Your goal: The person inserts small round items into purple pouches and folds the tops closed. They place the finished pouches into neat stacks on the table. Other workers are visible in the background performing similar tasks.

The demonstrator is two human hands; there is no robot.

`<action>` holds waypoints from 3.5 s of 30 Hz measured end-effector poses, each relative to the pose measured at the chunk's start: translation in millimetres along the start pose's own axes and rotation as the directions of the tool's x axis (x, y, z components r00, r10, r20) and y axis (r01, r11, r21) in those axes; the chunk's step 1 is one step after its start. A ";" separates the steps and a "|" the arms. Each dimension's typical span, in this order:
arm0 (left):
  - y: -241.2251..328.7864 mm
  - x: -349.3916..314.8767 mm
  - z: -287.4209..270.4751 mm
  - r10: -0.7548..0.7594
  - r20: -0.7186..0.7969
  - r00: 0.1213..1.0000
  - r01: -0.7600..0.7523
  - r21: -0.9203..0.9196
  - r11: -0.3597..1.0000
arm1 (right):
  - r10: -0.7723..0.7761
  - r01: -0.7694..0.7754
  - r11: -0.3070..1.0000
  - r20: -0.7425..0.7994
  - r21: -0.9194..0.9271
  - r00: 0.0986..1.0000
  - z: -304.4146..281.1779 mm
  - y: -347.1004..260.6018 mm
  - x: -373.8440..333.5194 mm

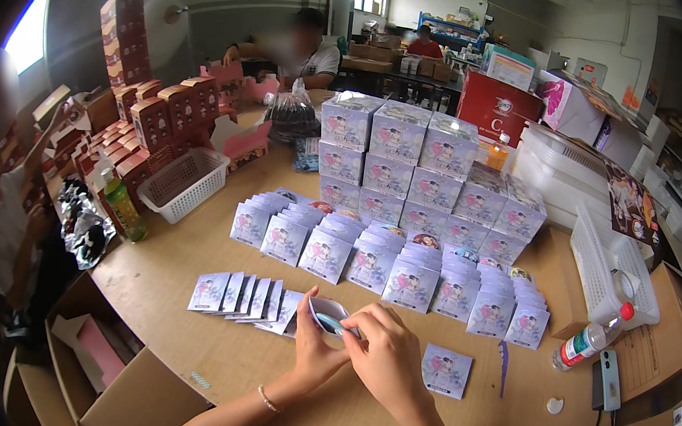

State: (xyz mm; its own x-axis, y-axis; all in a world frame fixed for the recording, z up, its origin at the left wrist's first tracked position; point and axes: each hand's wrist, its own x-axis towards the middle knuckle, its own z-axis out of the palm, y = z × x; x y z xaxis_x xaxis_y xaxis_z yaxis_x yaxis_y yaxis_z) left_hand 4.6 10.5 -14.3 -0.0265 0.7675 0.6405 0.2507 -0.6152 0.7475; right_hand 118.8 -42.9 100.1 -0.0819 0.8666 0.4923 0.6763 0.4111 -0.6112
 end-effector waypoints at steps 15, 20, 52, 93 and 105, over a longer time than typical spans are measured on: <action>-15.1 -3.9 5.0 0.152 -0.092 0.984 -0.170 -0.246 0.954 | -0.282 0.302 0.946 0.157 -0.120 0.946 -16.2 -28.5 -12.2; -9.2 0.3 3.5 0.244 -0.120 0.962 -0.252 -0.060 0.966 | -0.246 0.261 0.948 0.098 -0.184 0.964 -15.5 -26.3 -7.4; -5.8 13.5 -7.7 0.390 -0.095 0.916 -0.388 0.038 0.921 | -0.120 0.128 0.988 0.092 -0.082 0.988 -14.8 -26.1 -7.7; 0.6 15.0 -3.7 -0.039 0.239 0.970 -0.027 0.266 0.964 | 0.169 -0.158 0.983 0.133 -0.092 0.977 25.7 80.7 52.5; -17.1 -4.6 2.9 -0.014 0.422 0.907 -0.165 0.383 0.909 | 0.108 -0.013 0.693 0.086 -0.721 0.990 79.5 126.4 88.9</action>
State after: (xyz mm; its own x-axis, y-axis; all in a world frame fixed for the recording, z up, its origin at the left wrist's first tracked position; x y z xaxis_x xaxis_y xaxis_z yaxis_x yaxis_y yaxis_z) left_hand 3.2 18.1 -30.6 0.3809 0.7802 0.4962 0.6028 -0.6165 0.5066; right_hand 138.8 108.6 17.4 -0.0711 0.9272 0.3678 0.9974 0.0699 0.0166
